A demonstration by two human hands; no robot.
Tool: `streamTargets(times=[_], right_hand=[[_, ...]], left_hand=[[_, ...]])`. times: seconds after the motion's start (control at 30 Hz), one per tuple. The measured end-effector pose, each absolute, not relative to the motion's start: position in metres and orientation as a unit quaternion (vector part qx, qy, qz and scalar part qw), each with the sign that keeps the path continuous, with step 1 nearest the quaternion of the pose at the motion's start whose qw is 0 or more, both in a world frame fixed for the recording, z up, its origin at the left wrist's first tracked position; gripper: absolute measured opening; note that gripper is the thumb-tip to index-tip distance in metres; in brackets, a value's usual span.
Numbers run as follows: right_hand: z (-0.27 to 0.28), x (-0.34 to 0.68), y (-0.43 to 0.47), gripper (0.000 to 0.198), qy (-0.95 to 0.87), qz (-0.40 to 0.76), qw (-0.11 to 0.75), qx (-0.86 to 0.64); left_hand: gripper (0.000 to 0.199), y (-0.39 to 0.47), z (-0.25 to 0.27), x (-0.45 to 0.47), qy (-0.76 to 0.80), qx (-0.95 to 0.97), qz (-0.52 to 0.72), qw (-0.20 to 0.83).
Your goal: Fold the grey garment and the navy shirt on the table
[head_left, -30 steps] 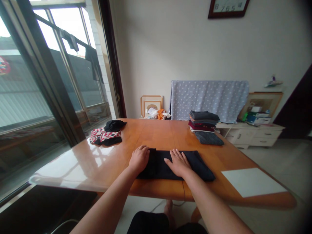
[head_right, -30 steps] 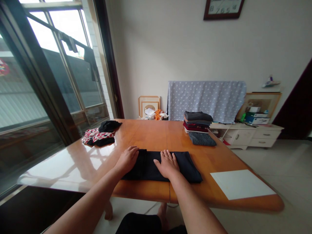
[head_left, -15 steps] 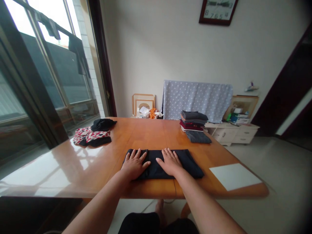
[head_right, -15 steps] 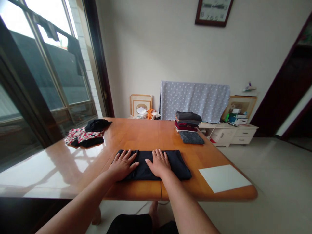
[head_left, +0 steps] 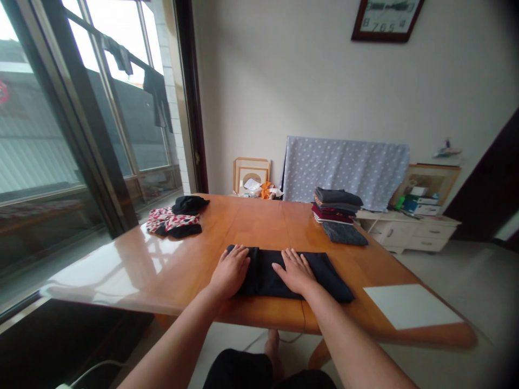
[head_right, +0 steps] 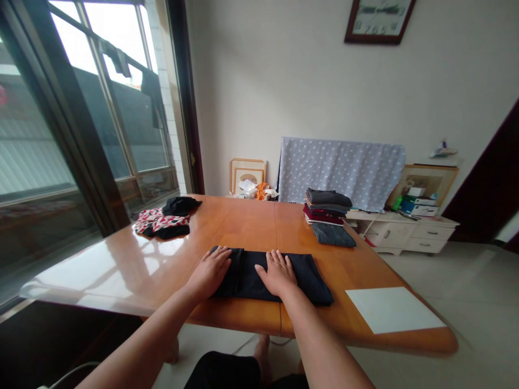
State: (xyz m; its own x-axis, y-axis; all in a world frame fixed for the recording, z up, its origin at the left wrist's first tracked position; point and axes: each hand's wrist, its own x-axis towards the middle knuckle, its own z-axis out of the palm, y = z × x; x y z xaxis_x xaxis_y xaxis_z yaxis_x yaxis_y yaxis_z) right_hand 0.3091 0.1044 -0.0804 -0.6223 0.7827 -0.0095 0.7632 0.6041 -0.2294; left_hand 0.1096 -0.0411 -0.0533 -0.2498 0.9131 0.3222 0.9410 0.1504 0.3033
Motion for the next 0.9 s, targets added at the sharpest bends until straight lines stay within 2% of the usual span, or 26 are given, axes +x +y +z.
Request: streamTargets(times=[0.17,0.47,0.73,0.9], right_hand=[[-0.084,0.309,0.106,0.083,-0.896,0.1,0.042,-0.43],[-0.091,0.307,0.109,0.084,-0.897,0.088,0.046,-0.431],[-0.089,0.307,0.108,0.084,-0.898,0.088,0.043,-0.429],[-0.087,0.308,0.108,0.084,-0.896,0.095,0.043,-0.431]], left_hand=[[0.059,-0.044,-0.073,0.133,-0.759,-0.637,-0.136,0.011],[0.062,-0.046,-0.067,0.136,-0.755,-0.643,-0.13,0.01],[0.044,-0.035,-0.046,0.142,-0.808,-0.56,-0.177,0.044],[0.05,-0.022,-0.044,0.145,-0.84,-0.525,-0.135,0.026]])
